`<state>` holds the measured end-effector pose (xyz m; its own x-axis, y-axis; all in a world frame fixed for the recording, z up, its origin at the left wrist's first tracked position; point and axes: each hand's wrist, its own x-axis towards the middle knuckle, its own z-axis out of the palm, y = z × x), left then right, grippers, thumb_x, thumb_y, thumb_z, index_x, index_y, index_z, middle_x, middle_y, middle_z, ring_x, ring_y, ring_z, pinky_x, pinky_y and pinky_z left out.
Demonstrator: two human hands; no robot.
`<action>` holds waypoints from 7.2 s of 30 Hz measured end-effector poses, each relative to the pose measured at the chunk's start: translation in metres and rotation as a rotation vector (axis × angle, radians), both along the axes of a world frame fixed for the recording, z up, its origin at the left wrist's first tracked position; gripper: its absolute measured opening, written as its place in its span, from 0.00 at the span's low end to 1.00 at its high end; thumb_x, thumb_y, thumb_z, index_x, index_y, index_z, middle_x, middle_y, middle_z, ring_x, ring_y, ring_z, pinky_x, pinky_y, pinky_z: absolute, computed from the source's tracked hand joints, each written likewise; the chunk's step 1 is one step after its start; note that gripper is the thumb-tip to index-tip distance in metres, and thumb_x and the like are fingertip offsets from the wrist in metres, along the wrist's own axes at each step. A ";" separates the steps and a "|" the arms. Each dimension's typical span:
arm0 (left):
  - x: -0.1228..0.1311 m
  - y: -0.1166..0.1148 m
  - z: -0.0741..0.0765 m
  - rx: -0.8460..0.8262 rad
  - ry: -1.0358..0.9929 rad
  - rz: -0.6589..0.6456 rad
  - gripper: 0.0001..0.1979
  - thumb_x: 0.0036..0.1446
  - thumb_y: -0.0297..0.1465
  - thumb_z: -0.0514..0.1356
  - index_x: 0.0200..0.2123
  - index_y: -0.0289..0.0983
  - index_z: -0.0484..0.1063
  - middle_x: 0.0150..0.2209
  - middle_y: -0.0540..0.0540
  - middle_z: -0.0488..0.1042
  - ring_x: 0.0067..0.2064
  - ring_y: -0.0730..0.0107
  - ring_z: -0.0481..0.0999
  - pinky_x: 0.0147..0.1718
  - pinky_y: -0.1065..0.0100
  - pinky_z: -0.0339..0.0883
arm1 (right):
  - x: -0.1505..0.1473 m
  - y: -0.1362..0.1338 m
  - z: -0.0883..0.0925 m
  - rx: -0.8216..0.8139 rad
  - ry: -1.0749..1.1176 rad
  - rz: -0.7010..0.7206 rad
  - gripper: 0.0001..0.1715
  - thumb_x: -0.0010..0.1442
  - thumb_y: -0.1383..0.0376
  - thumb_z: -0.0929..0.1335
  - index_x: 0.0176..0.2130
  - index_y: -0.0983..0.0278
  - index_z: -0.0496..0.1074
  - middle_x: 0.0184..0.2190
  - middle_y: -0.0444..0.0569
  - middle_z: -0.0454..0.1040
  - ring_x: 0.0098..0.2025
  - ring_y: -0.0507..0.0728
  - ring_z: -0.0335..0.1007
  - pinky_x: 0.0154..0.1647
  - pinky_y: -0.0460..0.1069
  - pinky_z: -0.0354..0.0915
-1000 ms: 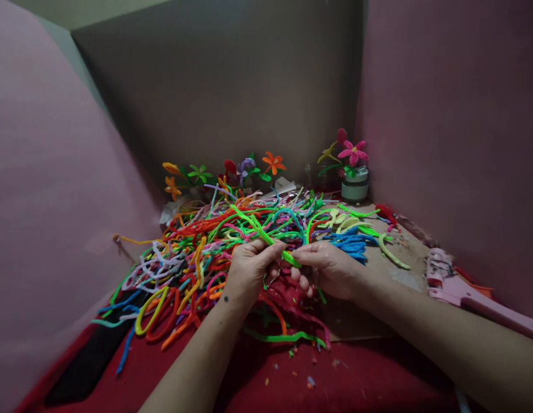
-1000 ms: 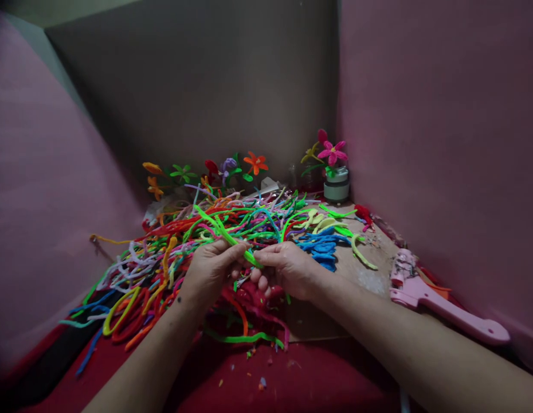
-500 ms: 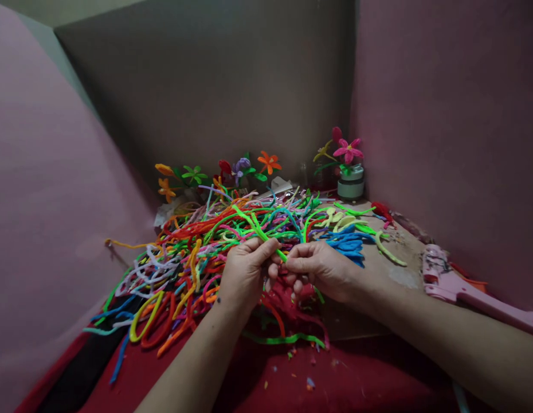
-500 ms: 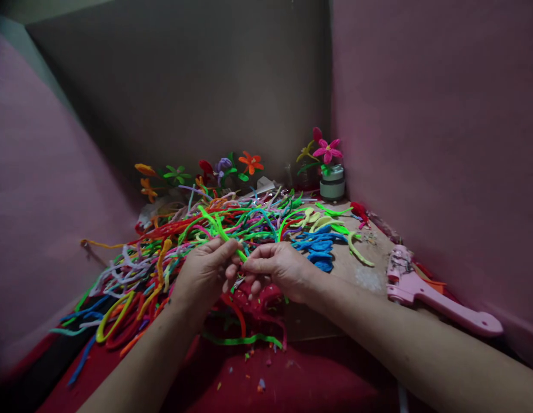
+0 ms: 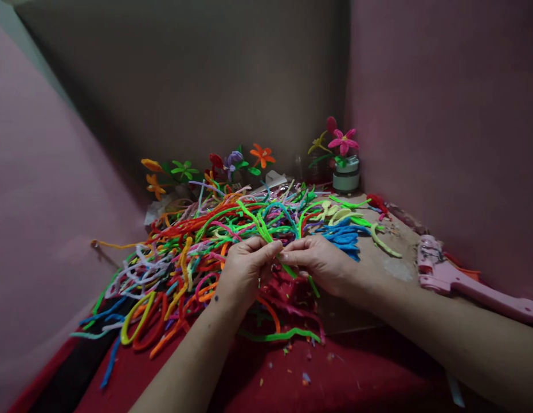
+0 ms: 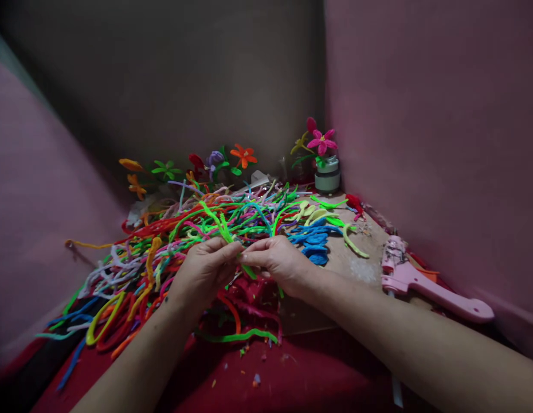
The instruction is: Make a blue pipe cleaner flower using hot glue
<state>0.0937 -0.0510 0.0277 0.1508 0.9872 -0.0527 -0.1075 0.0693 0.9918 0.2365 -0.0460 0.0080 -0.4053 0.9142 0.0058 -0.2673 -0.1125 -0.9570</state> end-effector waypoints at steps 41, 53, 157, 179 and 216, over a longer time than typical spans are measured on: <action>-0.015 -0.024 0.031 1.206 1.472 -0.109 0.10 0.55 0.28 0.52 0.23 0.36 0.67 0.24 0.47 0.68 0.30 0.66 0.63 0.33 0.61 0.55 | 0.006 -0.004 0.009 0.088 -0.206 0.038 0.07 0.43 0.67 0.68 0.18 0.67 0.67 0.13 0.38 0.58 0.18 0.46 0.48 0.20 0.45 0.46; -0.011 -0.015 0.021 -0.225 -0.017 -0.296 0.13 0.39 0.31 0.60 0.13 0.36 0.58 0.13 0.55 0.55 0.17 0.80 0.54 0.18 0.72 0.51 | 0.009 -0.027 0.014 1.464 -0.652 -0.467 0.11 0.56 0.73 0.61 0.27 0.68 0.70 0.21 0.50 0.68 0.26 0.54 0.59 0.27 0.49 0.57; 0.003 -0.023 0.015 0.110 0.388 0.031 0.09 0.52 0.34 0.57 0.25 0.36 0.62 0.14 0.55 0.65 0.13 0.81 0.58 0.11 0.79 0.51 | 0.007 -0.012 0.021 0.267 -0.474 0.025 0.11 0.49 0.65 0.66 0.21 0.69 0.74 0.13 0.39 0.58 0.18 0.46 0.45 0.18 0.45 0.43; 0.003 -0.020 0.005 0.177 0.279 0.141 0.10 0.46 0.34 0.63 0.21 0.33 0.71 0.13 0.56 0.61 0.15 0.85 0.55 0.14 0.79 0.47 | 0.004 -0.005 0.015 0.254 -0.416 0.010 0.11 0.45 0.65 0.67 0.16 0.66 0.66 0.13 0.39 0.57 0.17 0.46 0.46 0.18 0.46 0.43; 0.017 -0.019 -0.005 0.146 0.230 0.034 0.10 0.47 0.34 0.61 0.22 0.35 0.63 0.13 0.57 0.62 0.14 0.82 0.58 0.13 0.77 0.49 | -0.008 0.009 0.005 -0.128 0.337 -0.248 0.14 0.35 0.69 0.74 0.15 0.65 0.64 0.13 0.38 0.59 0.18 0.46 0.51 0.20 0.46 0.48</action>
<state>0.1104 -0.0696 0.0230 0.1184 0.9911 0.0613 0.1223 -0.0758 0.9896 0.2289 -0.0374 0.0127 -0.1680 0.9856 -0.0197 -0.5960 -0.1174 -0.7944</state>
